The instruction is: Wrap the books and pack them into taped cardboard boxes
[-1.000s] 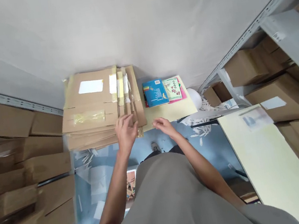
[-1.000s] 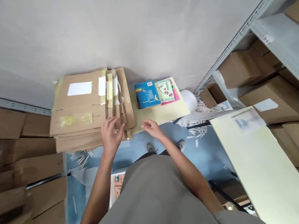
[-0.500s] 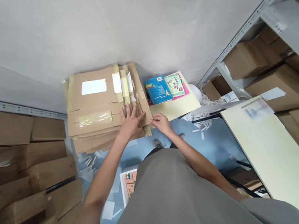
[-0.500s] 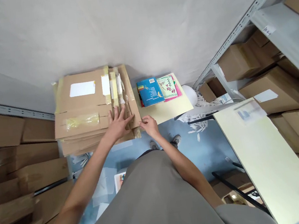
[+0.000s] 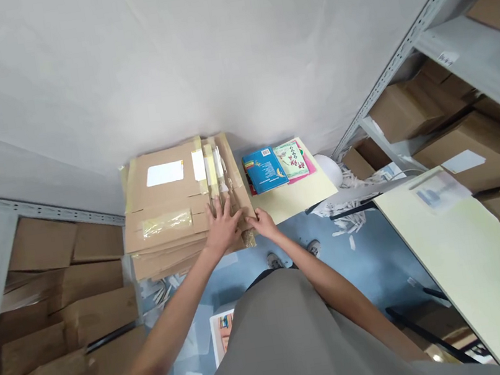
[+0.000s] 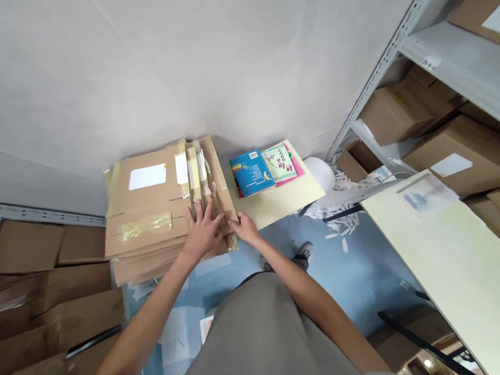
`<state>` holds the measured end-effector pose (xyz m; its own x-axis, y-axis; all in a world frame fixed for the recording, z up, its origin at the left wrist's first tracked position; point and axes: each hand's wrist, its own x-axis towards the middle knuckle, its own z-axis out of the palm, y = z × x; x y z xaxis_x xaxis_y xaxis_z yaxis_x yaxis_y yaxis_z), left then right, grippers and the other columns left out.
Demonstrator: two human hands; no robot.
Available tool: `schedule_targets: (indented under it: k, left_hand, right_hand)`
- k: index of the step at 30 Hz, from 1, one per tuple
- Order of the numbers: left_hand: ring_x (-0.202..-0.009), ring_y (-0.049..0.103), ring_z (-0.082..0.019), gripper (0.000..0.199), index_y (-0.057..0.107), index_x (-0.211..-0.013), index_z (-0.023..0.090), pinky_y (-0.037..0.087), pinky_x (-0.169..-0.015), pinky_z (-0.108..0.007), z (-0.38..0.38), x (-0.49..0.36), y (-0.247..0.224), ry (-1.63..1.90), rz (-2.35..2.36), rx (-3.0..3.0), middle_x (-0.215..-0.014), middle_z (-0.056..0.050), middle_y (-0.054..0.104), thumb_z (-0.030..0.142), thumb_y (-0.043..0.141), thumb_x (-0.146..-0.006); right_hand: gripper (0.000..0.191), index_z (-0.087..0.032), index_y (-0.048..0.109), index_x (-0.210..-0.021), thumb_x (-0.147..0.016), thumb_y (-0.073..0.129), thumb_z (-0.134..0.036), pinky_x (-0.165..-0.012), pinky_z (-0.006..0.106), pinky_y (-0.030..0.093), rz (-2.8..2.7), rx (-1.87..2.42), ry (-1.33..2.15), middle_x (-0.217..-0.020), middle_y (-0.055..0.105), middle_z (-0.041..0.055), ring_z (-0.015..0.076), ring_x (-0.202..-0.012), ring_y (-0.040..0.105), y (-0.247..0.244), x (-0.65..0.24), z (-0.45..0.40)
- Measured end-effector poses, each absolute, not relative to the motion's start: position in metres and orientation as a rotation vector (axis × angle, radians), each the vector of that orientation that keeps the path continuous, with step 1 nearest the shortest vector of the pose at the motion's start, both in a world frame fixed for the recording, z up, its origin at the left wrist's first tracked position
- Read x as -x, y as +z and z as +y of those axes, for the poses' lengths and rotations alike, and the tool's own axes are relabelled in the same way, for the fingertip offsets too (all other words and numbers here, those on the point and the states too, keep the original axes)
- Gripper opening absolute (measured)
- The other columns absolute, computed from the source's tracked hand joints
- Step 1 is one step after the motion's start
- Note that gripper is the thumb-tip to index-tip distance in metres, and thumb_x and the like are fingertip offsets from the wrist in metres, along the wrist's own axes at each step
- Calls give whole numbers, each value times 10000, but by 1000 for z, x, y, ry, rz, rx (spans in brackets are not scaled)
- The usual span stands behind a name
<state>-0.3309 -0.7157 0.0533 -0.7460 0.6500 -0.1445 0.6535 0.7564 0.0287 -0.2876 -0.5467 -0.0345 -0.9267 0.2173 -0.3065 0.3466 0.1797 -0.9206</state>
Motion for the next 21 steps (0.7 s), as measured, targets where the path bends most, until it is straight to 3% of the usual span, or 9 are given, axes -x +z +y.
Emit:
schedule_targets:
  k: [5,12,18,21]
  left_hand:
    - [-1658,100,-575,571,707,-1435,236,97,-1247,-867,-715,330,52,-100,2820,-1048,-1807,-214,230,186,724,-867]
    - [-1664,146,-547,693,678,-1495,298,113,-1270,-826,-724,335,54,-126,2794,-1061,-1816,-190,222,200,793,-819]
    - [-1656,168,-557,726,623,-1568,295,166,-1262,-826,-726,340,67,-109,2773,-1062,-1804,-199,255,295,787,-860]
    - [-1657,159,-556,797,581,-1600,310,167,-1258,-835,-729,340,68,-39,2757,-1084,-1806,-190,250,278,796,-833]
  right_hand:
    - [292,-269,433,-764,-906,673,-356,-624,247,476,2290,-519,-1858,-646,504,-67,174,-665,595,-29,281,-545]
    - [288,-260,452,-761,-942,676,-256,-614,246,421,2476,-479,-1613,-646,570,-32,185,-662,626,-18,284,-549]
    - [84,-198,655,-945,-1000,665,-261,-742,288,496,2615,-407,-1308,-862,752,90,244,-860,722,4,288,-550]
    - [122,-177,691,-1064,-1037,638,-284,-828,307,513,2598,-417,-1275,-966,777,118,251,-935,728,8,289,-545]
